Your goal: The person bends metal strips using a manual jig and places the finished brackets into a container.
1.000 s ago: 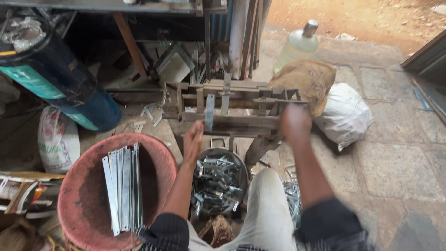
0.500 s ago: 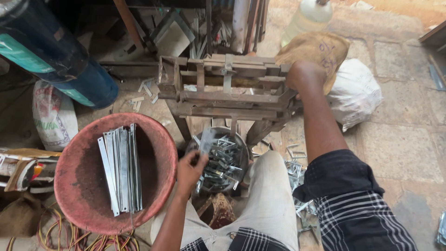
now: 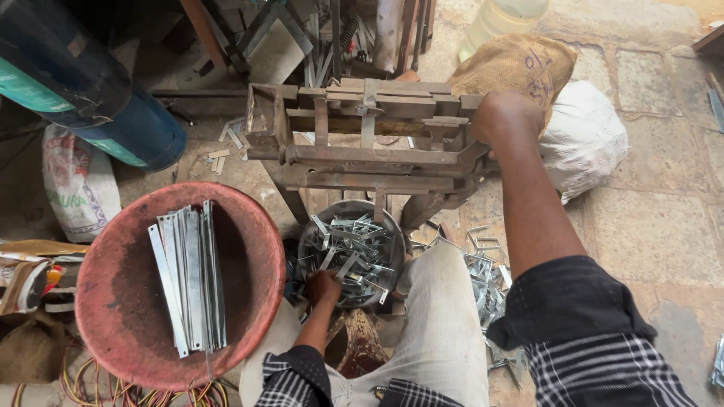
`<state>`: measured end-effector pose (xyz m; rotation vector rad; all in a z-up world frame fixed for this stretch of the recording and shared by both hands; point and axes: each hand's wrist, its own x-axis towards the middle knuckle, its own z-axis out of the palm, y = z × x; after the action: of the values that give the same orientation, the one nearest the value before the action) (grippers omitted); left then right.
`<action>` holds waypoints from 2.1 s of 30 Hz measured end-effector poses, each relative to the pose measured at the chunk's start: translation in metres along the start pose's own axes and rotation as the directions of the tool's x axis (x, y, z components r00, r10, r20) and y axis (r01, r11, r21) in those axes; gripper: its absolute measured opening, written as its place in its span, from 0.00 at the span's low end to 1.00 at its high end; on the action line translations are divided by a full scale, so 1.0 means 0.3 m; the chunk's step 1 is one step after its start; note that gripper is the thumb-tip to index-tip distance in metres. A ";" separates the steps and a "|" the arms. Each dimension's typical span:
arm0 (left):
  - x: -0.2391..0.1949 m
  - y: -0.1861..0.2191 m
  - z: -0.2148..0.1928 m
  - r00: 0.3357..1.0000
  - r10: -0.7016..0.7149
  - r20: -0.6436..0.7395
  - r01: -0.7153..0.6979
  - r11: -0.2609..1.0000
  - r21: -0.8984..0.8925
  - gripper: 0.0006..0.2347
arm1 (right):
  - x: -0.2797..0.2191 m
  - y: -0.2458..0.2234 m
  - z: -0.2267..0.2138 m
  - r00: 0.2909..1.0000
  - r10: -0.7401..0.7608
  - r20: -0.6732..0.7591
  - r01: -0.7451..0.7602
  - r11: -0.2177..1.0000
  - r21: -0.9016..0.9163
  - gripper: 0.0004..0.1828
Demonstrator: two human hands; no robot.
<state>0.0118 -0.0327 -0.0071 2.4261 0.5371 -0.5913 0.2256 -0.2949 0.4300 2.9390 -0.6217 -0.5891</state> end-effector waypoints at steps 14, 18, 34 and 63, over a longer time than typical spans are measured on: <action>-0.122 -0.007 -0.283 0.950 0.286 -0.128 -0.313 0.853 -0.418 0.19 | 0.013 0.002 0.008 1.000 0.009 0.020 -0.009 1.000 -0.004 0.13; -0.322 -0.028 -0.600 0.758 0.215 -0.616 -0.446 0.860 -0.248 0.10 | 0.037 0.006 0.022 1.000 0.005 -0.015 -0.005 1.000 -0.024 0.14; -0.271 -0.375 -0.693 0.730 -0.220 -0.647 0.287 0.958 -0.002 0.11 | 0.042 0.003 0.026 1.000 -0.004 -0.004 0.004 1.000 -0.023 0.16; -0.220 0.176 -0.378 0.962 0.238 0.134 0.077 0.233 -0.969 0.09 | 0.039 -0.003 0.062 0.992 -0.023 -0.124 0.024 1.000 0.009 0.21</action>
<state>0.0161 -0.0182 0.1335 1.0809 0.4438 -0.3157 0.2285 -0.2987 0.4085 2.9683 -0.5793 -0.4029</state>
